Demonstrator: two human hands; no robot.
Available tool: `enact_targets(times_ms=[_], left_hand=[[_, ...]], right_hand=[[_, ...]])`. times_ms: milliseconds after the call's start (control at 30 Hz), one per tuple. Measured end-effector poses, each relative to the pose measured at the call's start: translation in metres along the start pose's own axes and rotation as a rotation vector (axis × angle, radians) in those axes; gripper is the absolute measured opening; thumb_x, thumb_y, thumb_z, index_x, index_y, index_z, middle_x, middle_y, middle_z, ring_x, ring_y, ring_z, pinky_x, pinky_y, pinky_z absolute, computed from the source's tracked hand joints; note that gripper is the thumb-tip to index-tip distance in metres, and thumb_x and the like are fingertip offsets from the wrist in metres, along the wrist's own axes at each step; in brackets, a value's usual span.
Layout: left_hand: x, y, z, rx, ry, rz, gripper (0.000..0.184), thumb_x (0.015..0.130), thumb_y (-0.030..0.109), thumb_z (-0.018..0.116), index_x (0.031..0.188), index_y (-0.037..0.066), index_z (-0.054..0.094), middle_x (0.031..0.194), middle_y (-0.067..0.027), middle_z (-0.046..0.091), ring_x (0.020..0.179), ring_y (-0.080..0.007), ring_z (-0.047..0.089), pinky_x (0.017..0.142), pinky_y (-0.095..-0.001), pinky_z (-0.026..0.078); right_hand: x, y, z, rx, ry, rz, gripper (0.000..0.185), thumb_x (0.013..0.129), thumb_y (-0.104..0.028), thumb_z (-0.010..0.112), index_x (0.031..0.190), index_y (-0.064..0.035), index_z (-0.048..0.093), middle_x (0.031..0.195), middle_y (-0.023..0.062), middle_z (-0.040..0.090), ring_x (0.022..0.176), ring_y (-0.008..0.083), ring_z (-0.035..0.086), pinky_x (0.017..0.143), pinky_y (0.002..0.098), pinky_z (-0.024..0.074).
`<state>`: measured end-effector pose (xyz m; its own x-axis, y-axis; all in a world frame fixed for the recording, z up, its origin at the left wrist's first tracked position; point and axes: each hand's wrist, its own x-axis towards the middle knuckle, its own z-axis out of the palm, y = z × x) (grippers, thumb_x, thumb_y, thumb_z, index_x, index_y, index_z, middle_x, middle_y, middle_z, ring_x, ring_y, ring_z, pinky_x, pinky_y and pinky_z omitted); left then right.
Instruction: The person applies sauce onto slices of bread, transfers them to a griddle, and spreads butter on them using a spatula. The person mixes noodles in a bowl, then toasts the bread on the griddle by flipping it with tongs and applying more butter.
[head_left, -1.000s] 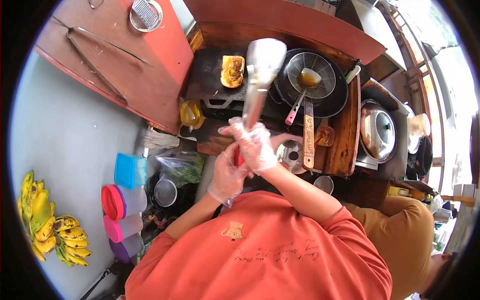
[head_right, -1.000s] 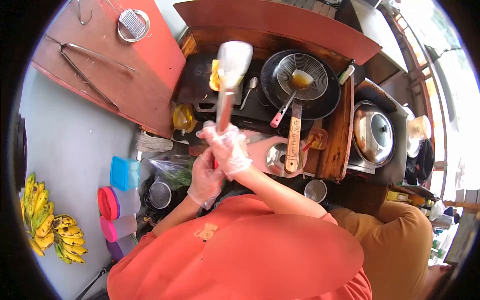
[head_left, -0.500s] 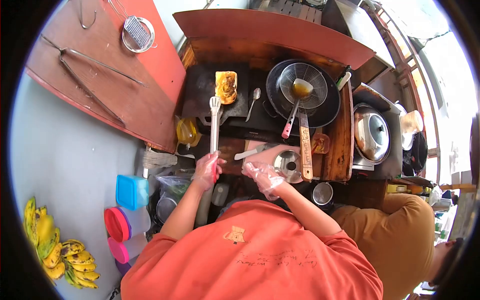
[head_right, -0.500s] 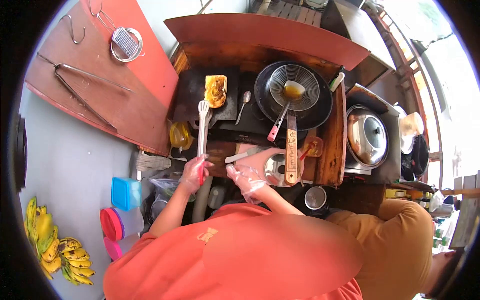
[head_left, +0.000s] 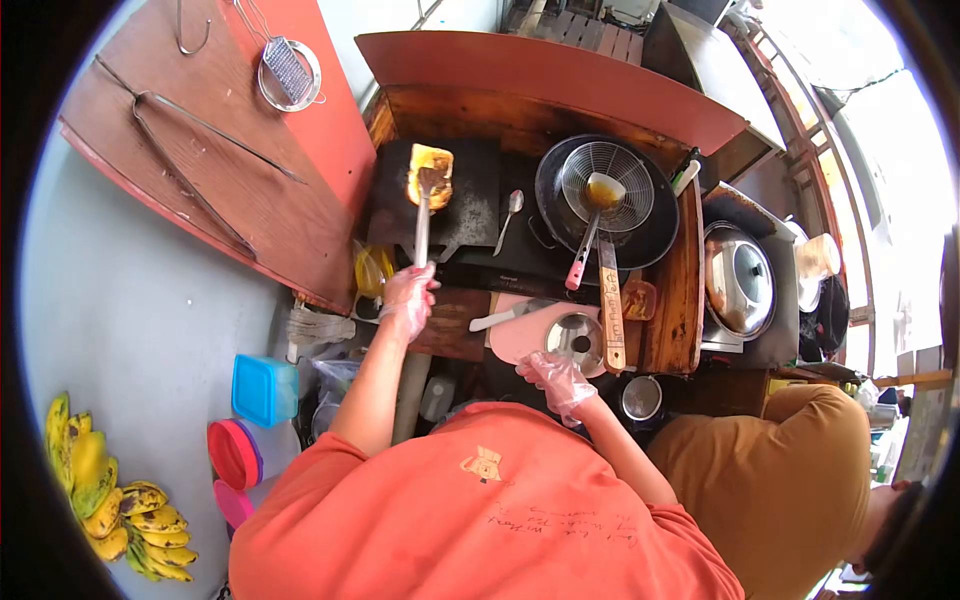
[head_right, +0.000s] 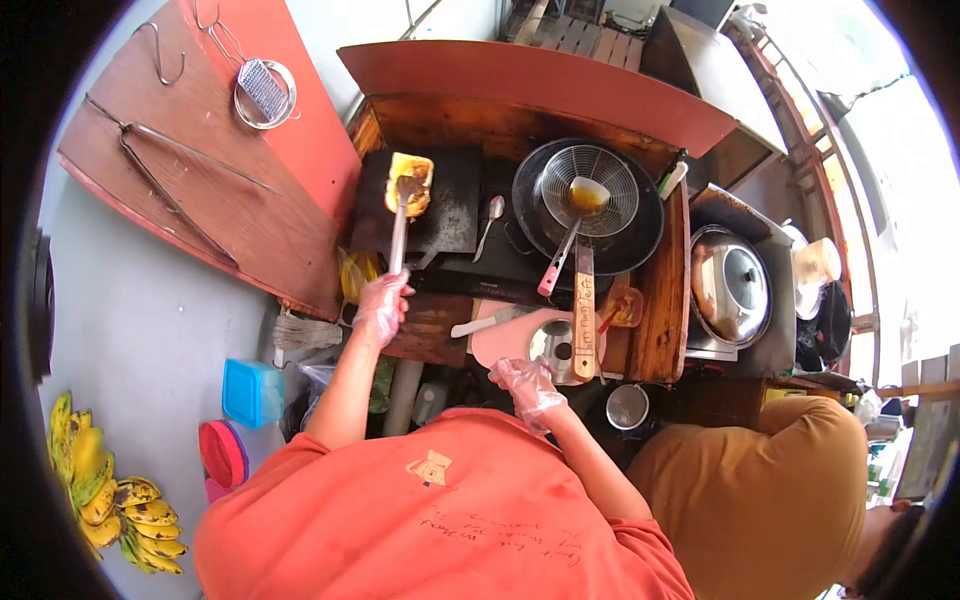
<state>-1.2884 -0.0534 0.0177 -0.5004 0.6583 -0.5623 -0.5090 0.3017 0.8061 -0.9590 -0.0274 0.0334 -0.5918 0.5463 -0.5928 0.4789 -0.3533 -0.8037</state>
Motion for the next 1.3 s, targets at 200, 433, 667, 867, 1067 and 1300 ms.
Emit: enact_targets(times_ms=[200,433,667,867,1067,1300], left_hand=[[-0.025,0.047,-0.025,1.392,0.634,0.676,0.019,0.09,0.014,0.064,0.1,-0.002,0.059,0.087,-0.0237,0.07,0.08,-0.041,0.07,0.068,-0.0492,0.057],[-0.053,0.038,-0.013,1.575,0.54,0.63,0.014,0.092,0.009,0.059,0.102,0.001,0.055,0.082,-0.0191,0.07,0.078,-0.0361,0.072,0.067,-0.0471,0.059],[-0.087,0.044,-0.047,1.426,0.458,0.641,0.039,0.087,0.012,0.065,0.122,-0.005,0.061,0.091,-0.0229,0.07,0.086,-0.0411,0.069,0.076,-0.0488,0.056],[-0.026,0.054,-0.081,1.366,0.539,0.675,0.033,0.09,0.013,0.059,0.119,-0.001,0.067,0.096,-0.0239,0.07,0.089,-0.042,0.069,0.077,-0.0499,0.056],[-0.022,0.049,-0.069,1.407,0.423,0.745,0.026,0.091,0.014,0.057,0.111,0.001,0.067,0.09,-0.0234,0.069,0.081,-0.0432,0.068,0.072,-0.0515,0.055],[-0.04,0.042,-0.065,0.627,-0.134,0.548,0.049,0.087,0.01,0.071,0.132,-0.005,0.059,0.086,-0.0027,0.06,0.075,-0.0105,0.055,0.068,-0.0278,0.049]], right_hand=[[0.002,-0.004,0.005,-0.062,0.037,0.033,0.05,0.1,-0.047,0.05,0.114,-0.002,0.068,0.105,0.0109,0.071,0.098,0.0221,0.064,0.089,0.0364,0.0491],[0.004,-0.021,0.013,-0.288,-0.056,-0.068,0.058,0.098,-0.049,0.053,0.124,0.0022,0.064,0.117,0.0204,0.07,0.112,0.0307,0.065,0.098,0.0391,0.0477],[0.001,-0.043,0.017,-0.431,-0.087,-0.049,0.063,0.098,-0.05,0.053,0.125,0.0051,0.063,0.12,0.0224,0.069,0.114,0.0339,0.064,0.099,0.0407,0.048],[0.007,-0.051,0.025,-0.452,-0.083,-0.01,0.058,0.096,-0.049,0.054,0.125,0.0001,0.066,0.119,0.0201,0.07,0.112,0.0328,0.066,0.098,0.0402,0.0487],[0.018,-0.051,0.034,-0.431,-0.098,-0.053,0.063,0.095,-0.051,0.054,0.125,0.003,0.064,0.118,0.023,0.068,0.108,0.0338,0.066,0.094,0.0415,0.0504],[0.007,-0.075,0.041,-0.283,-0.021,-0.292,0.058,0.097,-0.045,0.059,0.126,0.0046,0.06,0.119,0.0233,0.067,0.113,0.033,0.065,0.097,0.0417,0.0496]])
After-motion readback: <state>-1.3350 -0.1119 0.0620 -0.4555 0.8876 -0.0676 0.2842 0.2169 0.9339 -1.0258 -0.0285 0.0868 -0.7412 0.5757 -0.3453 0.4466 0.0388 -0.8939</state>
